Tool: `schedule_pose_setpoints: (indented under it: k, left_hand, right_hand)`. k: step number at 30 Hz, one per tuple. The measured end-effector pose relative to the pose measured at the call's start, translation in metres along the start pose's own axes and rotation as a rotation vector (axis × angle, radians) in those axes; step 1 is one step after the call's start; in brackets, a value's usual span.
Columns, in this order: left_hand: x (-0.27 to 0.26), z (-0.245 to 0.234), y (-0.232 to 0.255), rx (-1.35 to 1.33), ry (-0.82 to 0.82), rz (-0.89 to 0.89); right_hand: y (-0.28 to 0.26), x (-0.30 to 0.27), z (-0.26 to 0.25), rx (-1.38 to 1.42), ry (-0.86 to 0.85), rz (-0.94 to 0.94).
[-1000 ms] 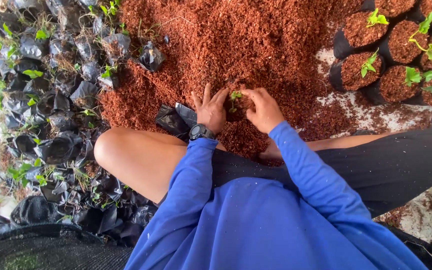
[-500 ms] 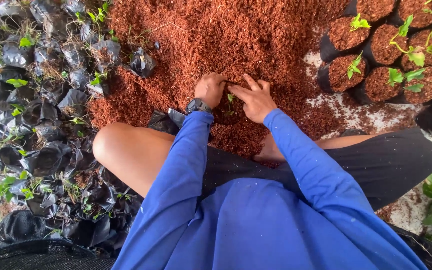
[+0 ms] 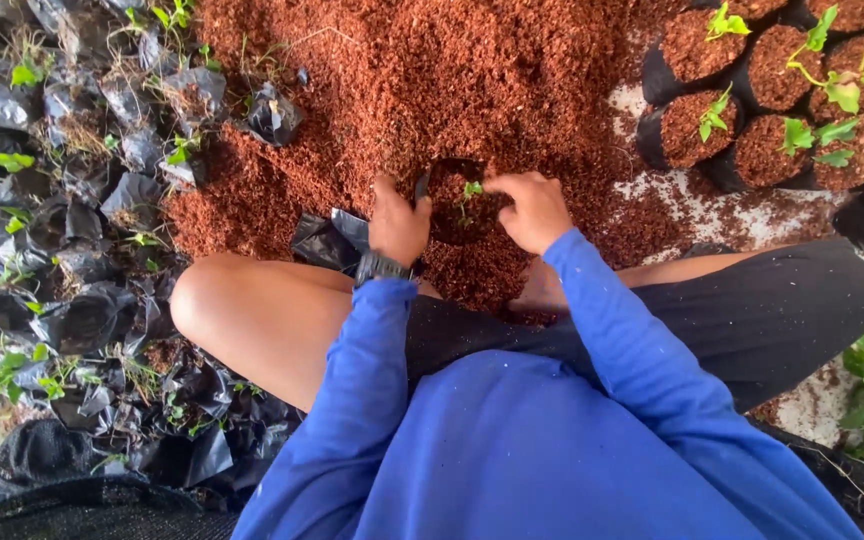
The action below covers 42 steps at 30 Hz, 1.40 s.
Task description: The person sits on the ground and fills black plastic nursery bags with soil from a large pile. They then pick up seedlings, remove them from their original bags, and place them into the newly filled bags, pressing the soil around the base of each plant.
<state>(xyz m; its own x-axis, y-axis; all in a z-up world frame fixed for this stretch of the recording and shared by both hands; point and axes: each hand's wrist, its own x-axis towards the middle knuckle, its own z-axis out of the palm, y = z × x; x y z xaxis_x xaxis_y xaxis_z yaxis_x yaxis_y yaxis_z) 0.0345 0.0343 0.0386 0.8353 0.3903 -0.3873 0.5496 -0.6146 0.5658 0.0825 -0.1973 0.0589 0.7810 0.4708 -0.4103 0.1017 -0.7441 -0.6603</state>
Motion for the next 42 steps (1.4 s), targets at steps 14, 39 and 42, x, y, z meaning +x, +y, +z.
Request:
schedule_pose_setpoints:
  k: [14, 39, 42]
  left_hand:
    - [-0.003, 0.098, -0.093, -0.072, -0.287, -0.049]
    - [-0.033, 0.056, -0.064, -0.473, -0.353, -0.422]
    - [-0.032, 0.080, -0.097, -0.182, -0.181, 0.107]
  right_hand:
    - [-0.028, -0.008, 0.081, -0.567, -0.021, -0.252]
    - [0.012, -0.011, 0.061, -0.516, 0.390, -0.500]
    - [0.008, -0.010, 0.078, -0.492, 0.411, -0.530]
